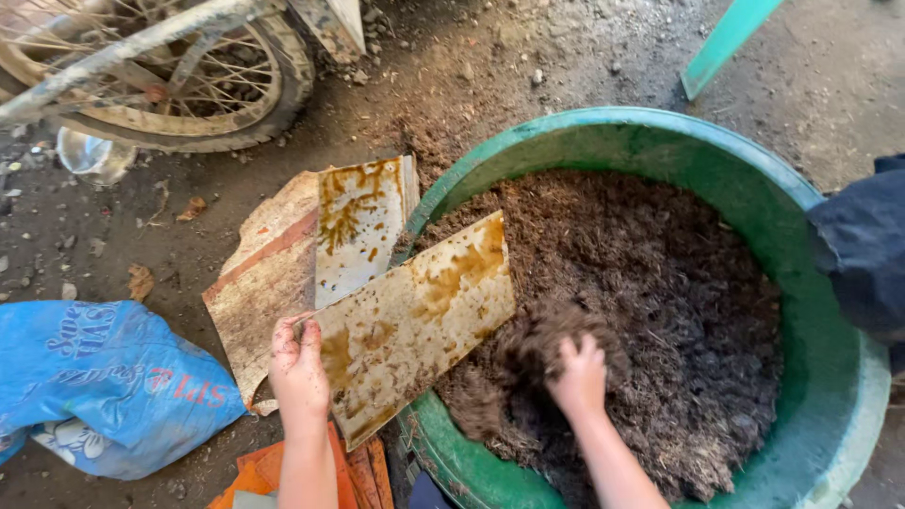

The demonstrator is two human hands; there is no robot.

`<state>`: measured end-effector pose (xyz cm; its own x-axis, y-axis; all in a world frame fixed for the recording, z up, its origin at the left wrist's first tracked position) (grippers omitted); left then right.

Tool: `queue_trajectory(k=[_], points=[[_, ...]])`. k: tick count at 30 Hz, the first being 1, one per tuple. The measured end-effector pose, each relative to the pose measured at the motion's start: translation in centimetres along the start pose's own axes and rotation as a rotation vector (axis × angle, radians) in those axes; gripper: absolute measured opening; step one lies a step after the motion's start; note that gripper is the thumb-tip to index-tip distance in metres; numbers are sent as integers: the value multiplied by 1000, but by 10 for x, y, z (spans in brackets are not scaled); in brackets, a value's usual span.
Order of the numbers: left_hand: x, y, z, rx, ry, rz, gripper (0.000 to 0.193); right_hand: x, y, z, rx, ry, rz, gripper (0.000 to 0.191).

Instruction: The person repeatedly scrubs rectangular tiles with a dark fibrous material from a green tub, then places the tiles on a stack on the ground. The person handles the tiles one at a time, rubbing both sides before stacking them.

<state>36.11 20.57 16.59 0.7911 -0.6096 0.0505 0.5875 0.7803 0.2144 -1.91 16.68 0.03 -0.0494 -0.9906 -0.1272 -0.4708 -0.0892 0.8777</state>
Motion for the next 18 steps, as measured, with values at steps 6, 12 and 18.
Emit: queue_trajectory(k=[6,12,18], points=[[-1,-47,-78,16,170,-144,39,56,53,28,590,-413,136,93],[5,-37,-117,428,117,-203,54,31,59,-69,787,125,-135,35],[-13,-50,-123,142,-113,-116,55,-16,48,-197,342,96,-332,81]])
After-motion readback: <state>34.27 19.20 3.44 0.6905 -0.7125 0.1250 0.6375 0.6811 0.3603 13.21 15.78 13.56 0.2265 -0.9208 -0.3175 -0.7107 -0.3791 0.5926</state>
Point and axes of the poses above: each hand's wrist, its own x-axis towards the middle knuckle, its own y-axis out of the back of the hand, z = x × y, the point moved 1 cm from there along x, towards the middle knuckle, and after that the axes turned 11 degrees about z, right-handed, at the moved point
